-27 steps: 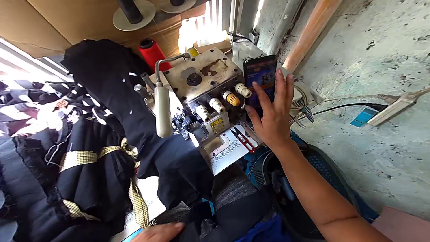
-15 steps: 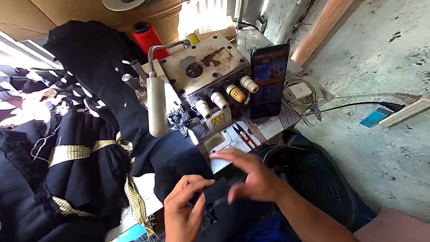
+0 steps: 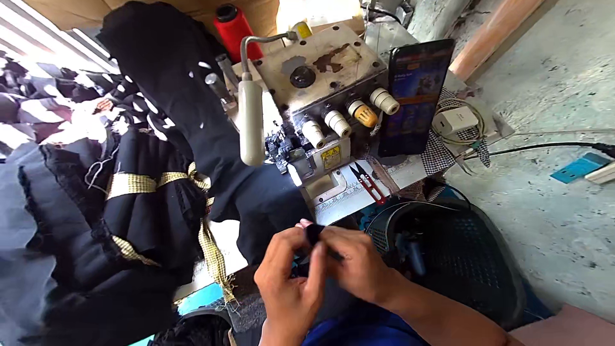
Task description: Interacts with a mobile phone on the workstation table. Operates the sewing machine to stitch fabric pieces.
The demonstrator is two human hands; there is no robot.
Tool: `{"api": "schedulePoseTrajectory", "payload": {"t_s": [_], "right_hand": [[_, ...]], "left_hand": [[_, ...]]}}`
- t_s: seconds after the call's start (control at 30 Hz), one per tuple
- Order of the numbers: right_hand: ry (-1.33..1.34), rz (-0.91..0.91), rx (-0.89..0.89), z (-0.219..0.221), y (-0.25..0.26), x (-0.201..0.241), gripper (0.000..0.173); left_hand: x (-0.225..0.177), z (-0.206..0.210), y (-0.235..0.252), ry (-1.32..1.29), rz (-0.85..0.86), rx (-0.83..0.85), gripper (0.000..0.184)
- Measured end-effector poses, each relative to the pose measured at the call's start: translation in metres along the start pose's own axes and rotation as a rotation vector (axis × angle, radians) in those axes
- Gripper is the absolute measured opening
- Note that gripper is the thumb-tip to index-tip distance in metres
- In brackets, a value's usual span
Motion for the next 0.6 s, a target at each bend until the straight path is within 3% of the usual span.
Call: {"api": "schedulePoseTrajectory", "payload": {"t_s": [0.1, 0.17, 0.23, 0.3, 0.37, 0.5, 0.6], "right_hand": [[0.012, 0.066, -0.030, -0.009, 0.001, -0.009, 0.023], [0.093, 0.100, 0.025, -0.014, 0.003, -0.009, 0.030], [0.139, 0.129, 0.092, -0.013, 0.003, -0.004, 0.044], [0.130, 0.128, 0.122, -0.008, 0.004, 0.000, 0.050], [0.157, 0.144, 0.106, -0.004, 0.005, 0.002, 0.051], [0.365, 0.127, 0.190, -0.004, 0.012, -0.008, 0.072], [0.324, 0.133, 0.171, -0.002, 0.010, -0.012, 0.044]], "left_hand": [[-0.007, -0.017, -0.002, 0.101, 0.052, 0.120, 0.029], [-0.004, -0.027, 0.003, 0.131, 0.021, 0.116, 0.026], [0.004, -0.032, 0.009, 0.087, -0.061, 0.210, 0.034], [0.012, -0.030, 0.013, -0.041, -0.128, 0.248, 0.026], [0.012, -0.028, 0.014, -0.122, -0.156, 0.179, 0.014], [0.006, -0.035, 0.016, -0.157, -0.160, 0.179, 0.011], [0.004, -0.038, 0.018, -0.208, -0.164, 0.213, 0.013]]}}
Point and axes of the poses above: each hand's wrist, its own y-axis towards the middle knuckle, its own z-axis out of the palm, x = y × z, the point moved 1 cm from there along y, towards the middle knuckle, and after that the axes turned 5 degrees about -z, right-handed, at the moved point
